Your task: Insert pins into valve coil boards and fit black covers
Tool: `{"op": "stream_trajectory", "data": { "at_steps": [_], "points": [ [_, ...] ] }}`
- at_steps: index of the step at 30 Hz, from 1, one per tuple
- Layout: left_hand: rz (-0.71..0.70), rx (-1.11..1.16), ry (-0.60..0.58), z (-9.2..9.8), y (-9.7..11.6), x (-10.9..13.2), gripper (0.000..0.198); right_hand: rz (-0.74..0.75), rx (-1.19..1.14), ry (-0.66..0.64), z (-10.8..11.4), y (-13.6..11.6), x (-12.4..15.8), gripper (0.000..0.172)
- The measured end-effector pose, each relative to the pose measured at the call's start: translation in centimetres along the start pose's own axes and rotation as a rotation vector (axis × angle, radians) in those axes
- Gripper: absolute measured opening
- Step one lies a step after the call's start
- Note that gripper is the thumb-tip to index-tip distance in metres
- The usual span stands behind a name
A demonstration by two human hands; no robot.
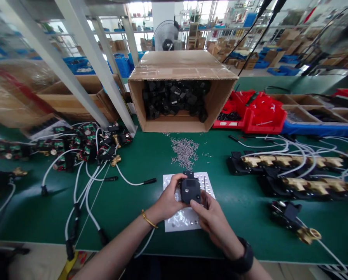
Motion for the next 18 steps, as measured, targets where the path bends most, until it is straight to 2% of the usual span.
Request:
{"op": "stream_trajectory", "data": {
  "at_steps": [3,5,8,10,14,18],
  "points": [
    [0.016,0.085,-0.099,0.3,0.9,-0.3,0.076,-0.023,-0.093,0.028,-0.2,0.2,-0.2,0.046],
    [0.039,0.167,-0.128,0.4,1.7,-0.8,0.067,-0.019,-0.118,0.041,-0.2,0.3,-0.3,0.044],
    [0.125,0.207,-0.018,0.4,2.4,-1.6,0.043,0.006,-0.117,0.058,-0.2,0.5,-0.4,0.043],
    [0.165,0.166,0.056,0.1,2.7,-2.0,0.035,0.02,-0.11,0.065,-0.3,0.5,-0.2,0.041],
    [0.173,0.145,0.127,-0.4,2.8,-2.3,0.026,0.025,-0.109,0.055,-0.6,0.3,0.0,0.041],
    [0.165,0.172,0.177,-0.4,2.3,-2.0,0.026,0.016,-0.115,0.053,-0.6,0.2,-0.1,0.042]
  ]
}}
Point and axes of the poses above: each hand's wrist, its own x-axis away from the middle knuckle, its own z-axis out of the back of the hand, y = z × x, the point moved 3 cm from there along -x, towards the middle knuckle, and after that the axes turned 10 degrees about x, right-handed, at the moved point
